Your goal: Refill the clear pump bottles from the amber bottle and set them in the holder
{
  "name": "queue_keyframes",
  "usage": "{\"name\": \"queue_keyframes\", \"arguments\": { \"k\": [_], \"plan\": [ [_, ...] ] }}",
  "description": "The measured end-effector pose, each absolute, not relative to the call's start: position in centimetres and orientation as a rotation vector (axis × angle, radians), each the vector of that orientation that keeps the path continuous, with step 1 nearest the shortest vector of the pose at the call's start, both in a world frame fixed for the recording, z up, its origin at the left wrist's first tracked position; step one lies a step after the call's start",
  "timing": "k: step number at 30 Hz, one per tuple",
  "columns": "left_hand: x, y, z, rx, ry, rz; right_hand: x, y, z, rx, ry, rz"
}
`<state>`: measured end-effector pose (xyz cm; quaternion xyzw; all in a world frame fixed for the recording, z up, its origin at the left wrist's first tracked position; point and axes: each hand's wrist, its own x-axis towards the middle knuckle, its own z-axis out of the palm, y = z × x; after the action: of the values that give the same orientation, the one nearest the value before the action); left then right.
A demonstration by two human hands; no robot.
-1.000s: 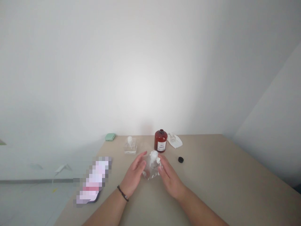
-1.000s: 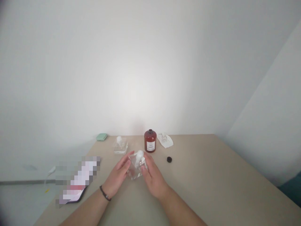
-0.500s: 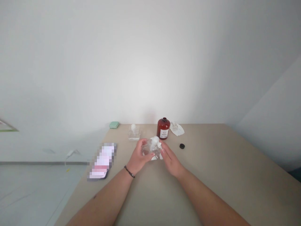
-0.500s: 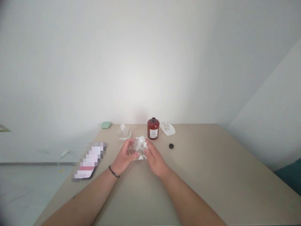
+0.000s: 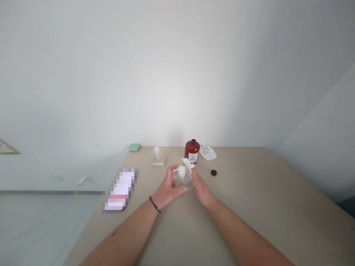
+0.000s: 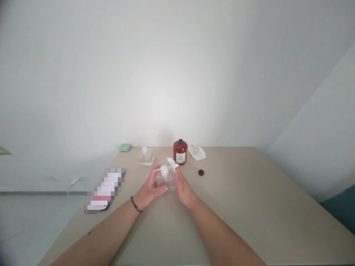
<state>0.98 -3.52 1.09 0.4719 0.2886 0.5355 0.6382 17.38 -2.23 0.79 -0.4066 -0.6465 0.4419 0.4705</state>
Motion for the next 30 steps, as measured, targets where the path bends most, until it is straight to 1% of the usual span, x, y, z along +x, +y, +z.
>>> {"name": "queue_keyframes", "arguments": {
  "k": [4, 8, 15, 18, 22, 27, 30],
  "plan": [
    [1.3, -3.8, 1.5, 1.061, 0.759, 1.306, 16.7, -2.6, 0.8, -0.883, -1.591, 1.137],
    [0.8, -3.6, 1.3, 1.039, 0.69, 1.33, 16.0, -2.9, 1.0, -0.898, -1.516, 1.182],
    [0.1, -3.7, 1.1, 1.113, 0.585, 1.186, 15.6, -2.4, 1.2, -0.933, -1.304, 1.38],
    [0.4, -3.5, 1.1, 1.116, 0.604, 1.2, 16.0, -2.4, 1.5, -1.021, -1.263, 1.311],
    [0.5, -2.9, 0.9, 1.246, 0.74, 1.387, 16.3, -2.3, 1.8, -1.036, -1.219, 1.231],
    [0.5, -2.6, 0.4, 1.226, 0.859, 1.479, 15.9, -2.3, 0.9, -0.912, -1.384, 1.116],
    [0.6, -2.8, 0.3, 1.276, 0.927, 1.49, 15.4, -2.6, 0.2, -0.88, -1.487, 1.099]
  ]
}}
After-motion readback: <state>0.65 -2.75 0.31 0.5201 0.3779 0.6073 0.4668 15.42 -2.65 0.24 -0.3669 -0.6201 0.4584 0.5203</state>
